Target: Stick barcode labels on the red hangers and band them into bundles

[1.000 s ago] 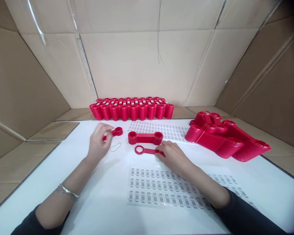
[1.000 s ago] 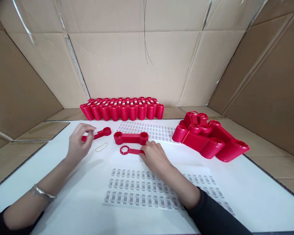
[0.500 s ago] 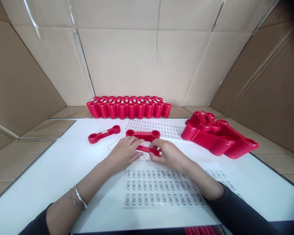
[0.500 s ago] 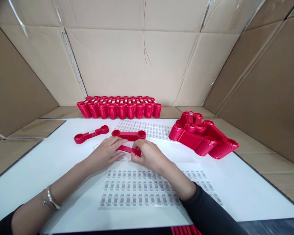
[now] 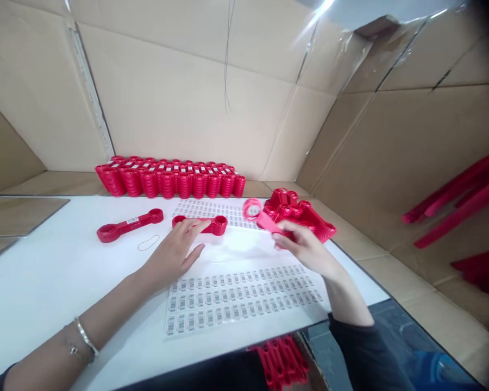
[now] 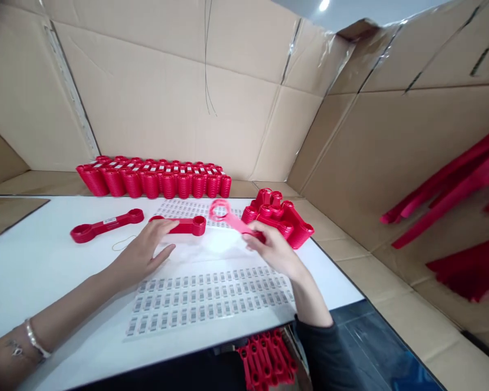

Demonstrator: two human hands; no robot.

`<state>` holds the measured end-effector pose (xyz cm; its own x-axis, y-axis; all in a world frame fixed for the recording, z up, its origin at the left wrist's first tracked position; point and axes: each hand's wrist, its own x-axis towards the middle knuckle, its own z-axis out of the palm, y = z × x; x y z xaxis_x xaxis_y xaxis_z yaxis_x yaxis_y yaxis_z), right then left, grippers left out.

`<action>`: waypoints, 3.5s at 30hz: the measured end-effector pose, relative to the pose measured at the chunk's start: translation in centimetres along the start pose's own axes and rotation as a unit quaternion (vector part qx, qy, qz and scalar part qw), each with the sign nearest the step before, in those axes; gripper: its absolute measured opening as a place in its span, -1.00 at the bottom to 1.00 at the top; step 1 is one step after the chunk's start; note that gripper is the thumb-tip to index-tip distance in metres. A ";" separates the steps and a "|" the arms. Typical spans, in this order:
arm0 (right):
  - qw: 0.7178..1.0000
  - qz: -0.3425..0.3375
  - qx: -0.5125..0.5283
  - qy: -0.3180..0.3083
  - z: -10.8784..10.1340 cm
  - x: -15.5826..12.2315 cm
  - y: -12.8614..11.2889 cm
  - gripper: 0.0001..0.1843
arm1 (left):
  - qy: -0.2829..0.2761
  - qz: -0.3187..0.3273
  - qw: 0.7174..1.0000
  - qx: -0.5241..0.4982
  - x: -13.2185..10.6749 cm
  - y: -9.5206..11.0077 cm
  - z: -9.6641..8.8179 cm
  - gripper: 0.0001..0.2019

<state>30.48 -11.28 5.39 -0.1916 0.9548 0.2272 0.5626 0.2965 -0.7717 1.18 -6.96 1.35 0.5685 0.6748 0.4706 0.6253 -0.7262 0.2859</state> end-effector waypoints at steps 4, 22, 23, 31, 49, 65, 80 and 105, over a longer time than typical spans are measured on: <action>0.988 0.113 0.042 0.099 -2.0 -4.8 4.5 -0.65 | -0.104 0.014 0.993 -0.051 1.7 4.0 2.0 -0.63; 0.970 0.070 0.205 0.112 4.9 -3.7 5.0 -0.68 | -0.171 -0.029 0.984 0.034 2.7 5.6 7.6 -0.45; 0.969 0.058 0.207 0.117 5.4 -3.2 4.9 -0.69 | -0.165 -0.036 0.985 0.043 2.4 4.9 7.1 -0.45; 0.975 0.028 0.169 0.142 10.2 1.8 4.3 -0.72 | -0.130 -0.056 0.986 0.085 2.7 3.0 6.2 -0.65; 0.990 0.036 -0.015 0.134 11.3 3.6 4.4 -0.78 | -0.091 -0.019 0.994 0.048 1.7 1.2 5.3 -0.66; 0.996 0.003 0.014 0.090 10.8 4.5 4.8 -0.71 | -0.052 -0.031 0.998 0.030 2.0 0.3 5.7 -0.66; 0.990 0.023 0.129 0.053 11.1 4.7 4.7 -0.78 | -0.036 -0.069 0.996 -0.050 2.5 -0.7 6.0 -0.75; 0.959 0.069 0.272 0.040 8.3 4.2 3.6 -0.60 | -0.142 -0.098 0.984 -0.038 1.2 -2.5 1.8 -0.50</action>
<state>25.05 -6.32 -1.36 -0.0708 0.9891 0.1292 0.0705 0.1342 -0.9884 1.20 -4.09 -0.29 0.5748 0.8044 0.1502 0.7020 -0.5790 0.4147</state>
